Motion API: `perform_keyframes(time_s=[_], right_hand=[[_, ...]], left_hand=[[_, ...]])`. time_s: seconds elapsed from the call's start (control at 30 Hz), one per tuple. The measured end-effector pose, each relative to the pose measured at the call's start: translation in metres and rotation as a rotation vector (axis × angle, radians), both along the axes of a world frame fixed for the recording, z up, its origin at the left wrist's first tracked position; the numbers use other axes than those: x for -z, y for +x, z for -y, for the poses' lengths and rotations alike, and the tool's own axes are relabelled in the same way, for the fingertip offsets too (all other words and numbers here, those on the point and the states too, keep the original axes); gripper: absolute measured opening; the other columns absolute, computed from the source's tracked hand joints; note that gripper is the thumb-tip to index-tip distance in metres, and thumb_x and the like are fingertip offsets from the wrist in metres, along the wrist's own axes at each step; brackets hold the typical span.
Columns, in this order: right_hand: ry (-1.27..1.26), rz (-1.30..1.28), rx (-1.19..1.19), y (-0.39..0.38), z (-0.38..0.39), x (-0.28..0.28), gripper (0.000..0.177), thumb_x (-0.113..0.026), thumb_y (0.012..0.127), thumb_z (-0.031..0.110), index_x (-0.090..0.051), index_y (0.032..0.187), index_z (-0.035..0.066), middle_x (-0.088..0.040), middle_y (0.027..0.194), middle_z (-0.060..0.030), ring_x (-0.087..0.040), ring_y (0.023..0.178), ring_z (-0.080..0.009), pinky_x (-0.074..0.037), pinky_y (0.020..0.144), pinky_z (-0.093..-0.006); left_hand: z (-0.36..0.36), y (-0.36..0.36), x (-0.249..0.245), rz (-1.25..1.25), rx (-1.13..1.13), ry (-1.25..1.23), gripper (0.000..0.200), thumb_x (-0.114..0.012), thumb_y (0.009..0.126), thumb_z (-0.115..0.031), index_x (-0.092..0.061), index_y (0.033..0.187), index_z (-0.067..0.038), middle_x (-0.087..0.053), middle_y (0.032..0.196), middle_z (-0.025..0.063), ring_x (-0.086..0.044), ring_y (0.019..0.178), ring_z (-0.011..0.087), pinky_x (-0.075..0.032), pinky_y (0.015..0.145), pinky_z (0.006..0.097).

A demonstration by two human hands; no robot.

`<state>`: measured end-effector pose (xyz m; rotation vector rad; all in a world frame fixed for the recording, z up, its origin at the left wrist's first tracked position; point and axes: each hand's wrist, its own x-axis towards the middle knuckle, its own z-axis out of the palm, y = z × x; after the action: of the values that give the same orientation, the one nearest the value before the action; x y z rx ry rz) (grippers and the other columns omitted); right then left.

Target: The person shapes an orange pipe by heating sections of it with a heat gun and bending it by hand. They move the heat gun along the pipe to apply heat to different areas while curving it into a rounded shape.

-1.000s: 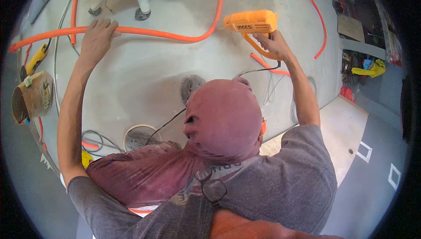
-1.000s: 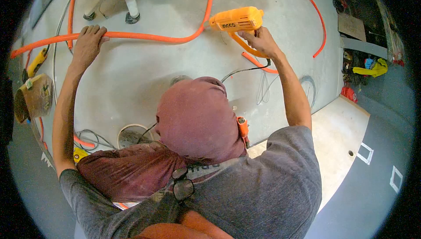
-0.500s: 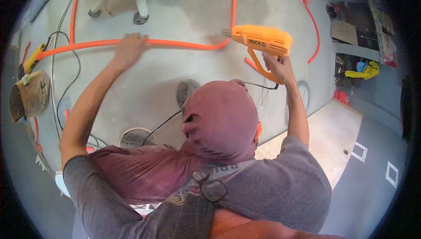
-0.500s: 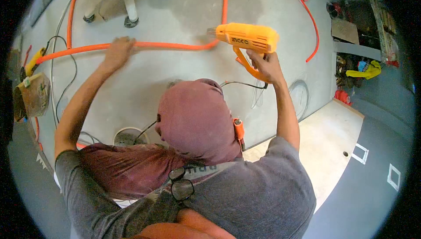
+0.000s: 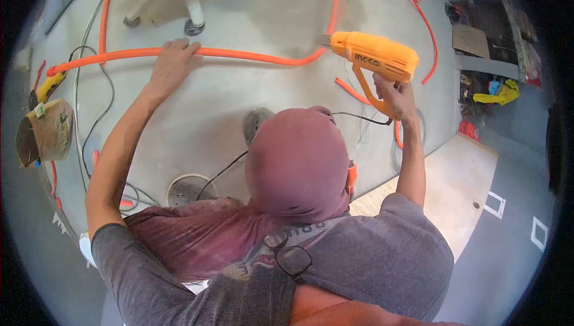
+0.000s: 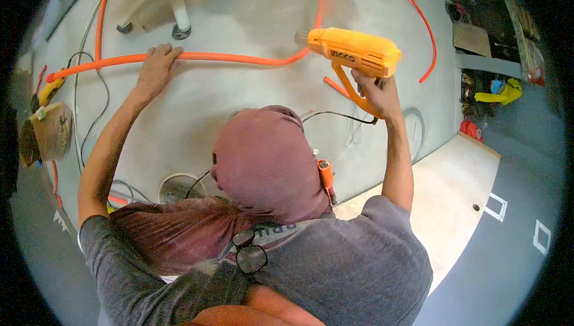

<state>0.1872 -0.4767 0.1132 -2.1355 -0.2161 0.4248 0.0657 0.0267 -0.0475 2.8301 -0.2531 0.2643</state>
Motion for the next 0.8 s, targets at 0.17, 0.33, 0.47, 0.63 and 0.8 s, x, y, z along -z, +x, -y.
perform_keyframes(time_s=[0.17, 0.33, 0.47, 0.63, 0.8], right_hand=[[-0.035, -0.067, -0.154, -0.023, -0.036, 0.036, 0.023, -0.075, 0.098, 0.018, -0.067, 0.116, 0.006, -0.065, 0.088, 0.0028, -0.056, 0.07, -0.0065, -0.048, 0.06, -0.0264], [-0.089, -0.113, -0.227, -0.059, -0.078, 0.047, 0.037, -0.075, 0.097, 0.017, -0.065, 0.13, 0.003, -0.073, 0.121, -0.0086, -0.068, 0.11, -0.0182, -0.053, 0.097, -0.0362], [-0.084, -0.134, -0.225, -0.062, -0.079, 0.051, 0.041, -0.074, 0.097, 0.018, -0.064, 0.134, 0.003, -0.071, 0.128, -0.0104, -0.066, 0.118, -0.0214, -0.05, 0.104, -0.0378], [-0.09, -0.05, -0.18, -0.04, -0.062, 0.073, 0.031, -0.075, 0.096, 0.023, -0.07, 0.118, 0.002, -0.069, 0.09, -0.001, -0.058, 0.072, -0.009, -0.05, 0.065, -0.03], [-0.223, -0.014, -0.147, -0.006, -0.045, 0.09, 0.027, -0.073, 0.097, 0.024, -0.071, 0.113, 0.002, -0.067, 0.082, 0.0001, -0.057, 0.068, -0.0088, -0.048, 0.063, -0.0289]], left_hand=[[-0.034, -0.032, 0.001, -0.1, -0.074, 0.155, 0.024, -0.061, 0.1, -0.025, -0.062, 0.118, -0.009, -0.061, 0.105, 0.0118, -0.058, 0.105, 0.0311, -0.043, 0.093, 0.0452], [-0.038, -0.039, -0.001, -0.041, -0.077, 0.165, 0.023, -0.059, 0.102, -0.027, -0.063, 0.111, -0.006, -0.062, 0.105, 0.0107, -0.058, 0.105, 0.0293, -0.043, 0.091, 0.0443], [-0.044, -0.039, 0.006, -0.082, -0.073, 0.165, 0.025, -0.059, 0.102, -0.028, -0.064, 0.11, -0.005, -0.064, 0.101, 0.0114, -0.06, 0.101, 0.0299, -0.044, 0.089, 0.0448], [-0.048, -0.037, 0.007, -0.13, -0.068, 0.17, 0.024, -0.06, 0.102, -0.028, -0.065, 0.108, -0.006, -0.066, 0.093, 0.0118, -0.062, 0.094, 0.031, -0.046, 0.086, 0.0449], [-0.053, -0.035, 0.014, -0.094, -0.05, 0.199, 0.023, -0.061, 0.102, -0.028, -0.066, 0.108, -0.007, -0.066, 0.093, 0.0116, -0.063, 0.093, 0.0302, -0.046, 0.085, 0.0438]])
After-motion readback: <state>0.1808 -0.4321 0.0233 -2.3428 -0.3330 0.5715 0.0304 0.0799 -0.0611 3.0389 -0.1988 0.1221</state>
